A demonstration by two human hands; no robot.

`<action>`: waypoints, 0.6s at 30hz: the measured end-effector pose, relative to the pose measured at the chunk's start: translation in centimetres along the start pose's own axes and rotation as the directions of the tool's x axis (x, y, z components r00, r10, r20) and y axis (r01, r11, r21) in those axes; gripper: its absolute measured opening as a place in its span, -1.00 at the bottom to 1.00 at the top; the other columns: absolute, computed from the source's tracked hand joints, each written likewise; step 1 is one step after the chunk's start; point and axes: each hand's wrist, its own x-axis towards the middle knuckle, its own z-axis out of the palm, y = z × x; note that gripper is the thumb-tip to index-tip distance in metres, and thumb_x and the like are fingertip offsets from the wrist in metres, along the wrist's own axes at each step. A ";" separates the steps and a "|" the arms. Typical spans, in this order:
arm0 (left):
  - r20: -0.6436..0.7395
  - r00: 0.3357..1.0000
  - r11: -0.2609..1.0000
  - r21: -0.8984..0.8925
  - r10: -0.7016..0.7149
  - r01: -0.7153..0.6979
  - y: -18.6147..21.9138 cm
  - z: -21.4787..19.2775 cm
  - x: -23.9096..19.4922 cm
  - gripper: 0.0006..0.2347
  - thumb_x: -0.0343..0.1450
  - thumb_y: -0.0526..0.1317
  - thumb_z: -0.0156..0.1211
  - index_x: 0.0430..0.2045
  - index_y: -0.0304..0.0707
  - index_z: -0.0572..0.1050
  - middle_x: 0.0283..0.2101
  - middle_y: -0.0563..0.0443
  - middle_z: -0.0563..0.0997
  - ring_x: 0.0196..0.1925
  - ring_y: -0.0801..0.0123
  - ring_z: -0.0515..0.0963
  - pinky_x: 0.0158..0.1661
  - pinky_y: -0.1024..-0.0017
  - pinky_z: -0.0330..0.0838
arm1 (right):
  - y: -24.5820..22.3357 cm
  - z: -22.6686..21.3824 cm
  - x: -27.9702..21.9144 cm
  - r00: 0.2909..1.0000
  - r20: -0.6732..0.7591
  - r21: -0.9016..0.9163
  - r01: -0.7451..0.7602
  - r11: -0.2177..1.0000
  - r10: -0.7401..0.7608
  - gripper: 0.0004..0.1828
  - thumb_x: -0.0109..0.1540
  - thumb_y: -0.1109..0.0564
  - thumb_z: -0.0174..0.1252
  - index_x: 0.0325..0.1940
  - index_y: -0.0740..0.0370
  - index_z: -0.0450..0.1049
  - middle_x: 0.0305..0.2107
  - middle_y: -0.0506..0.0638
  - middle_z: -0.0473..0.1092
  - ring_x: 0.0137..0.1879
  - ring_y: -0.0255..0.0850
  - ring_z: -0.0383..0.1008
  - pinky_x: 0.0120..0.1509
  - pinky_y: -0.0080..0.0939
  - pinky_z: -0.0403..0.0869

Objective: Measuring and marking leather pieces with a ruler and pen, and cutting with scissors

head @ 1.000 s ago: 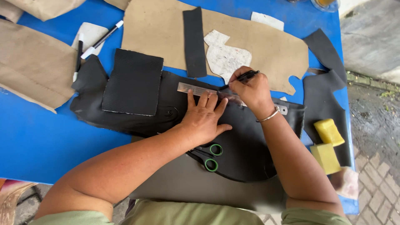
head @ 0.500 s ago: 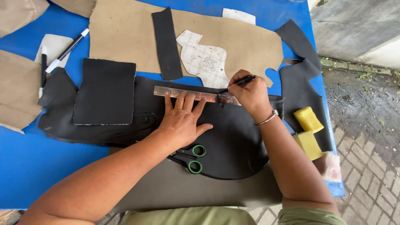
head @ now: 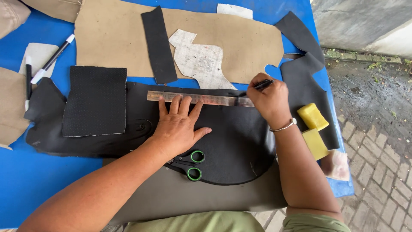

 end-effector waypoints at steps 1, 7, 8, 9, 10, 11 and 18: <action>0.001 1.000 1.000 0.001 0.004 -0.004 0.0 0.0 0.0 -0.30 0.43 0.30 -0.07 0.42 -0.10 0.19 0.26 -0.23 0.17 0.38 -0.16 0.03 0.24 -0.54 -0.22 | 0.2 -0.4 0.0 1.000 -0.002 -0.001 -0.004 1.000 0.004 -0.96 0.06 0.10 0.25 -0.43 -0.04 0.53 -0.58 0.11 0.45 -0.33 0.15 0.51 -0.24 0.04 0.43; -0.038 0.999 1.000 0.010 0.012 -0.012 0.0 0.2 0.1 -0.30 0.43 0.30 -0.05 0.41 -0.11 0.21 0.25 -0.23 0.19 0.38 -0.18 0.04 0.22 -0.56 -0.22 | 0.1 -0.7 0.0 1.000 -0.011 0.065 -0.013 0.998 0.014 -0.92 0.01 0.07 0.28 -0.42 -0.10 0.56 -0.57 0.05 0.46 -0.32 0.09 0.53 -0.25 -0.01 0.44; -0.056 0.998 0.999 0.032 0.019 -0.017 0.0 0.2 0.1 -0.30 0.42 0.31 -0.05 0.40 -0.10 0.22 0.24 -0.24 0.21 0.37 -0.17 0.07 0.22 -0.56 -0.19 | 0.8 -0.5 0.2 1.000 -0.007 0.053 -0.022 0.998 0.023 -0.92 0.01 0.06 0.28 -0.42 -0.11 0.55 -0.57 0.03 0.46 -0.33 0.08 0.53 -0.24 -0.02 0.45; -0.071 0.997 0.998 0.053 0.026 -0.022 0.0 0.3 0.0 -0.30 0.42 0.32 -0.05 0.40 -0.09 0.23 0.22 -0.25 0.22 0.36 -0.17 0.09 0.22 -0.55 -0.17 | 1.5 -0.2 0.2 0.999 -0.001 0.041 -0.033 0.999 0.033 -0.93 0.02 0.04 0.27 -0.42 -0.12 0.55 -0.58 0.01 0.45 -0.34 0.06 0.53 -0.24 -0.03 0.45; -0.072 0.997 0.998 0.053 0.031 -0.028 0.0 0.3 0.0 -0.30 0.42 0.32 -0.05 0.40 -0.09 0.23 0.22 -0.25 0.22 0.36 -0.17 0.09 0.22 -0.55 -0.17 | 1.9 -0.8 0.1 0.999 -0.005 0.038 -0.036 0.999 0.036 -0.93 0.02 0.04 0.27 -0.42 -0.12 0.55 -0.58 0.01 0.45 -0.34 0.06 0.53 -0.24 -0.03 0.45; -0.087 0.996 0.997 0.071 0.029 -0.023 0.0 0.4 0.0 -0.30 0.42 0.32 -0.06 0.39 -0.08 0.24 0.22 -0.22 0.23 0.36 -0.15 0.10 0.22 -0.54 -0.14 | 2.2 -1.3 0.1 0.999 -0.017 -0.023 -0.048 0.999 0.048 -0.95 0.02 0.08 0.24 -0.45 -0.06 0.50 -0.65 -0.01 0.41 -0.40 0.05 0.50 -0.27 -0.06 0.46; -0.103 0.994 0.993 0.117 0.030 -0.017 -0.1 0.5 0.1 -0.31 0.40 0.35 -0.09 0.37 -0.04 0.27 0.20 -0.17 0.23 0.33 -0.10 0.13 0.21 -0.50 -0.06 | 1.3 -2.1 -0.1 0.998 -0.051 -0.046 -0.045 0.998 0.043 -0.94 0.02 0.11 0.24 -0.45 -0.01 0.50 -0.64 0.02 0.40 -0.42 0.08 0.50 -0.30 -0.04 0.46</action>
